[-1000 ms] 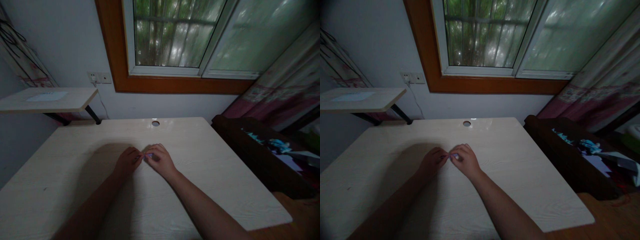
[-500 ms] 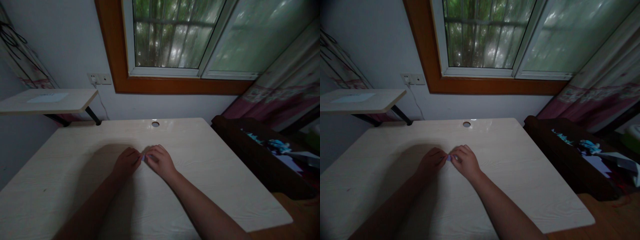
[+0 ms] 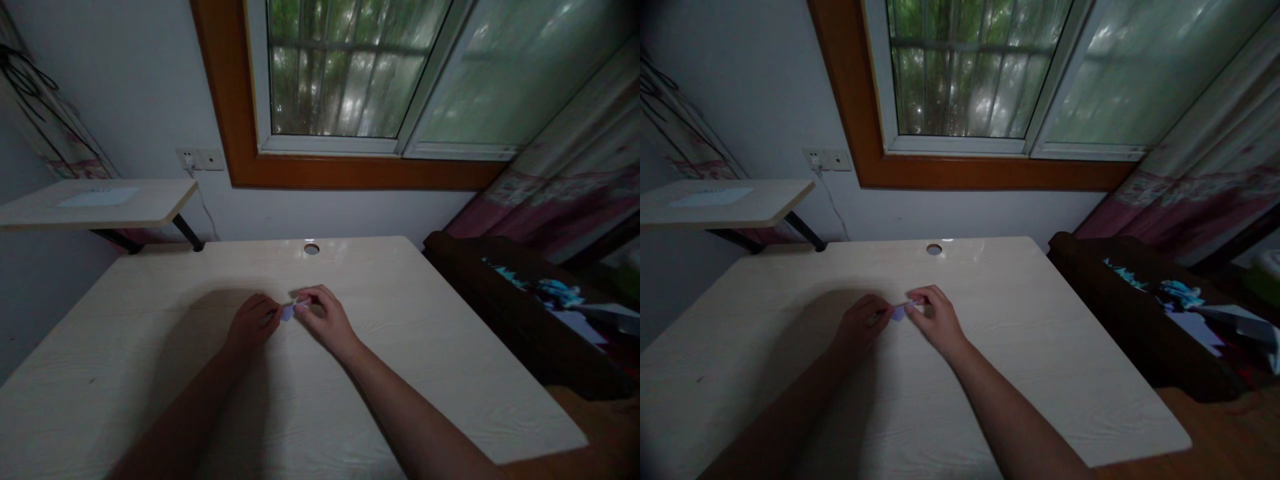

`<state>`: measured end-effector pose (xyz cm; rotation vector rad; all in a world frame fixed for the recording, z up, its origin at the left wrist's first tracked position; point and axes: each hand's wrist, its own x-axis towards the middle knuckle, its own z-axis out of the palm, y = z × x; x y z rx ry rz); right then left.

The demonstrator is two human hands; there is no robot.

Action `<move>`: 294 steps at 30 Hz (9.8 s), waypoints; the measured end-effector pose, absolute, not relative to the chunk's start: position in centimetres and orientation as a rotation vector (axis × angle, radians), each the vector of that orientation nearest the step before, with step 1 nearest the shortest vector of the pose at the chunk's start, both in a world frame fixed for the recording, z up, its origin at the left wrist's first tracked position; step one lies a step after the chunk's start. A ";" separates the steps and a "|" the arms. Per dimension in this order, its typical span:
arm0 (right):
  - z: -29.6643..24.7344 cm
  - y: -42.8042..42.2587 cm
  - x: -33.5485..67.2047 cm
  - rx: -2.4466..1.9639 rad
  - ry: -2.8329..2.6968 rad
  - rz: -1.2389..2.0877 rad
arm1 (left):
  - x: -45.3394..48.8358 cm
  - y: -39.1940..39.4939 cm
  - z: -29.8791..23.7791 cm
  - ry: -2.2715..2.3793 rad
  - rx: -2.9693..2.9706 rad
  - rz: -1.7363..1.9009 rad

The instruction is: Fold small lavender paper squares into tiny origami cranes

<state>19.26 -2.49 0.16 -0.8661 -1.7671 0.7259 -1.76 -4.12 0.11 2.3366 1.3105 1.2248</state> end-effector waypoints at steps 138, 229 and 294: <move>0.0 -2.0 19.5 -0.856 -1.692 0.744 | -1.8 -3.5 -0.6 1.281 1.479 1.278; -0.1 -2.7 18.7 -0.711 -1.995 0.450 | -1.6 -4.0 -0.4 1.178 2.211 1.321; -0.2 -2.1 19.6 -0.921 -1.679 0.569 | -2.3 -3.3 -0.1 1.328 1.604 1.323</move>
